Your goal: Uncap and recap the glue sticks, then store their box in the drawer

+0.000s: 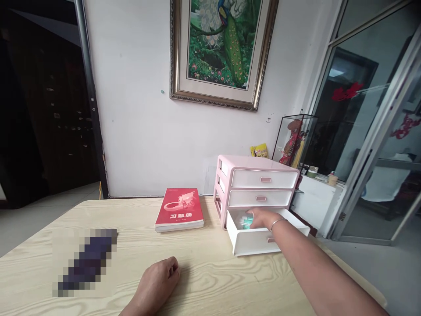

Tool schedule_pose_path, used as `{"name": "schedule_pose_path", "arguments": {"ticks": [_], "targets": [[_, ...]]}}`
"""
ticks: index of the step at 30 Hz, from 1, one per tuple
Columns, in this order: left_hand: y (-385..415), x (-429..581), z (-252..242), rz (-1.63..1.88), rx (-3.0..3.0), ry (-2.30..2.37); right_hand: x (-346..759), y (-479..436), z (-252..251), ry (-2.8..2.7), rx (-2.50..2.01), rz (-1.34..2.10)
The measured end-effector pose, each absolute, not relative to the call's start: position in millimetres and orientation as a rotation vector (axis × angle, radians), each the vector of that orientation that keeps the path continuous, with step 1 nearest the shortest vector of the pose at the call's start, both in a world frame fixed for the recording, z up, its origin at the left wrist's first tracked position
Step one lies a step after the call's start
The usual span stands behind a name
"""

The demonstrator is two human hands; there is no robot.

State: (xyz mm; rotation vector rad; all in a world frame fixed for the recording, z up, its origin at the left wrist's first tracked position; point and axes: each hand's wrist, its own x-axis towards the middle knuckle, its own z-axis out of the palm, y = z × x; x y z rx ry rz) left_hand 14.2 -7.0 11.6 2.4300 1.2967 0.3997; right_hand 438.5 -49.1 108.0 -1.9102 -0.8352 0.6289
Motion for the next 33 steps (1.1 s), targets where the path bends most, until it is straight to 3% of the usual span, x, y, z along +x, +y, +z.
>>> {"name": "schedule_pose_path", "arguments": {"ticks": [13,19,25,29,33], "targets": [[-6,13,9,0.467,2.431,1.281,421,-93,184,-1.303,-2.272,0.425],[-8,12,10,0.479,2.418,1.270,391,-157,212,-1.519,-2.076,0.364],[-10,12,11,0.432,2.428,1.279,311,-224,153,-1.745,-1.935,0.612],[-14,11,11,0.432,2.426,1.268,287,-231,90,-1.925,-1.865,0.503],[-16,9,10,0.450,2.423,1.268,303,-227,57,-1.874,-1.861,0.560]]}}
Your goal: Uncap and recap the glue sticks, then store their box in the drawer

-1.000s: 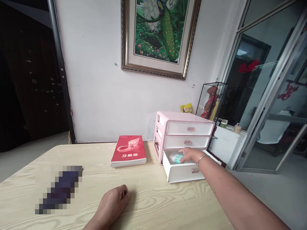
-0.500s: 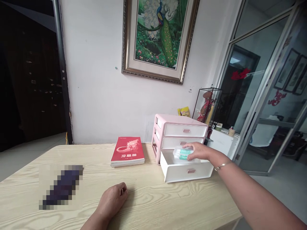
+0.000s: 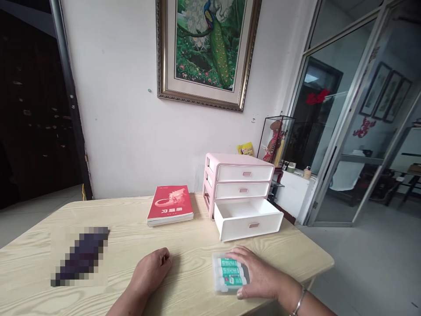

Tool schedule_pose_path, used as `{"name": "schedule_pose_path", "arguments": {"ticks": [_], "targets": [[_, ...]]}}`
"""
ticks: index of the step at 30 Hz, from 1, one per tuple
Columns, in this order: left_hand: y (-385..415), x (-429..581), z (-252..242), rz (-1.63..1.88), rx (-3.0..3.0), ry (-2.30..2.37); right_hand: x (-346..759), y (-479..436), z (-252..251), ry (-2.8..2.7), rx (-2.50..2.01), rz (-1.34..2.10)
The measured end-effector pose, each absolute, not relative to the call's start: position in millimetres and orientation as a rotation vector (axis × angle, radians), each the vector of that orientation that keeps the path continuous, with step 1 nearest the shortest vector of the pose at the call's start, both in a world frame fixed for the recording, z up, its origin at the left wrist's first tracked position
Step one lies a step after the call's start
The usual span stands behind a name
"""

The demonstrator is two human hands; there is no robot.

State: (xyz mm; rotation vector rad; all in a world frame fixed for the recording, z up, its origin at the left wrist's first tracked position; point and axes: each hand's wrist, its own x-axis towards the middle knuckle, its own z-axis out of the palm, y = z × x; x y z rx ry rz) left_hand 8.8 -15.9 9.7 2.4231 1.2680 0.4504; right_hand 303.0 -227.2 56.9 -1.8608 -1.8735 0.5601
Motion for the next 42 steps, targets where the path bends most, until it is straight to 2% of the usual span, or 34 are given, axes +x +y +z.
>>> {"name": "schedule_pose_path", "arguments": {"ticks": [3,5,9,19,25,31,35,40,42], "targets": [[-16,9,9,0.457,2.445,1.259,331,-217,47,-1.630,-1.820,0.528],[-15,10,9,0.448,2.451,1.267,354,-205,41,-1.385,-1.893,0.320],[-14,10,8,0.429,2.450,1.295,394,-170,29,-1.246,-2.092,0.027],[-13,11,6,0.478,2.437,1.279,422,-78,34,-1.227,-2.176,0.009],[-10,12,7,0.472,2.401,1.304,425,-60,44,-1.181,-2.195,0.027],[-8,11,7,0.461,2.393,1.280,409,-82,43,-1.063,-2.141,0.177],[-10,10,9,0.447,2.404,1.269,379,-130,37,-1.070,-2.036,0.322],[-19,12,14,0.481,2.399,1.203,339,-219,37,-1.331,-1.834,0.643],[-24,14,16,0.550,2.404,1.122,325,-244,36,-1.491,-1.826,0.666]]}}
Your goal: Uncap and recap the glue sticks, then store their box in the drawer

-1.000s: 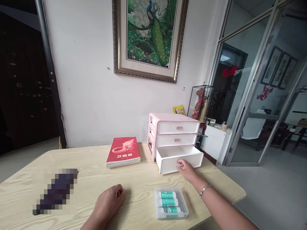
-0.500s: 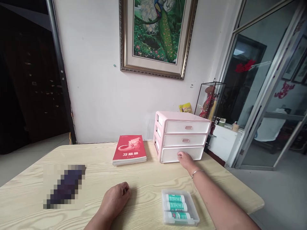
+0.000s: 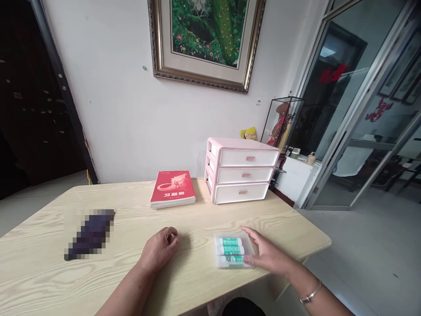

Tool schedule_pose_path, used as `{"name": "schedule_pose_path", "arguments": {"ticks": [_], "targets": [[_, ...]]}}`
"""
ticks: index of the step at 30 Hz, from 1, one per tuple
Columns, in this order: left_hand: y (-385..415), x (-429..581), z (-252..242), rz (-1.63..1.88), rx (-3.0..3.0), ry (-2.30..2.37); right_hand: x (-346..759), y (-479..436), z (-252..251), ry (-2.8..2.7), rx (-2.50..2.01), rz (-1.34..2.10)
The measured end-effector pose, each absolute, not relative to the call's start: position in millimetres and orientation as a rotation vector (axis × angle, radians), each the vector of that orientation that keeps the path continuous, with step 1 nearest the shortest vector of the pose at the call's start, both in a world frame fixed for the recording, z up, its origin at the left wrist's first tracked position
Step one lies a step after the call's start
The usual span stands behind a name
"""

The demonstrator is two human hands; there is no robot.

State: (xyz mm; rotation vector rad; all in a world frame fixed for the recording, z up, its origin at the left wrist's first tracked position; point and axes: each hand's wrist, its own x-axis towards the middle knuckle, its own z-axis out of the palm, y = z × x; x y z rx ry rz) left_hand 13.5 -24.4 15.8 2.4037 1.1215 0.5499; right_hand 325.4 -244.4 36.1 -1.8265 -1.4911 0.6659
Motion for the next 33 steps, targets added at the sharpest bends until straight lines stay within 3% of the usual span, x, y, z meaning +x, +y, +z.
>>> {"name": "schedule_pose_path", "arguments": {"ticks": [4,11,19,24,33], "targets": [[-40,19,17,0.710,2.456,0.859,301,-256,32,-1.593,-1.953,0.522],[-66,20,16,0.716,2.632,0.466,267,-191,25,-1.712,-1.809,0.451],[-51,22,-3,0.821,2.815,0.621,238,-164,19,-1.979,-1.857,-0.055],[-50,25,-1,0.700,2.904,0.644,234,-166,3,-2.185,-1.837,-0.406],[-53,26,4,0.696,2.828,0.598,218,-146,-19,-2.183,-2.025,-0.437]]}}
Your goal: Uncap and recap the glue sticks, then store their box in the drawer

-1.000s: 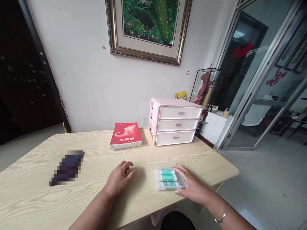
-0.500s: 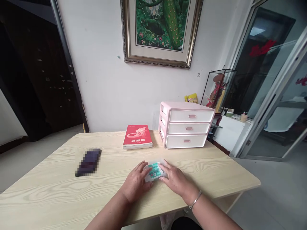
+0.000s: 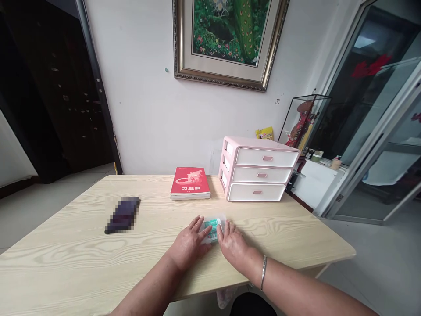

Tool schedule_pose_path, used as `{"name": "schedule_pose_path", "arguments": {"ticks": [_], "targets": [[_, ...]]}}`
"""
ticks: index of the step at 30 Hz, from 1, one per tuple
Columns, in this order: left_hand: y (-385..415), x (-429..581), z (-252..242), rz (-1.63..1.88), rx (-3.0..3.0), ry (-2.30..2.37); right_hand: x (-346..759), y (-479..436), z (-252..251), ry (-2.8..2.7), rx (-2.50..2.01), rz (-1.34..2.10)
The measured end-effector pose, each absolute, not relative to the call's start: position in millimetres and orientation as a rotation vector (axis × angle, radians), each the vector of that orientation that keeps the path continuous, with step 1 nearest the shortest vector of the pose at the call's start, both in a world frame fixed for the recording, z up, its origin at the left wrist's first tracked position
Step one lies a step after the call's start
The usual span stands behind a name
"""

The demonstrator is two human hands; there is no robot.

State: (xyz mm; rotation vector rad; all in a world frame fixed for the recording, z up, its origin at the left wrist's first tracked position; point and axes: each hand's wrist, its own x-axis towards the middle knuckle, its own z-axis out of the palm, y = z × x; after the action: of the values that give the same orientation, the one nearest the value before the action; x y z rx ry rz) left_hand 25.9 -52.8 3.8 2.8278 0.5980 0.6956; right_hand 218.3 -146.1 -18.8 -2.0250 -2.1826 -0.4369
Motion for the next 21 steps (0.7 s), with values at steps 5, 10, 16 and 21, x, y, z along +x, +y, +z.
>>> {"name": "schedule_pose_path", "arguments": {"ticks": [5,10,16,21], "targets": [[-56,25,6,0.687,2.840,0.648,209,-140,-15,-2.119,-2.067,-0.472],[-53,25,1,0.720,2.820,0.626,207,-132,-15,-2.080,-2.075,-0.342],[-50,23,2,0.685,2.787,0.654,207,-152,13,-2.152,-2.028,-0.445],[-51,21,2,0.664,2.733,0.742,181,-188,11,-1.739,-1.857,-0.053]]}}
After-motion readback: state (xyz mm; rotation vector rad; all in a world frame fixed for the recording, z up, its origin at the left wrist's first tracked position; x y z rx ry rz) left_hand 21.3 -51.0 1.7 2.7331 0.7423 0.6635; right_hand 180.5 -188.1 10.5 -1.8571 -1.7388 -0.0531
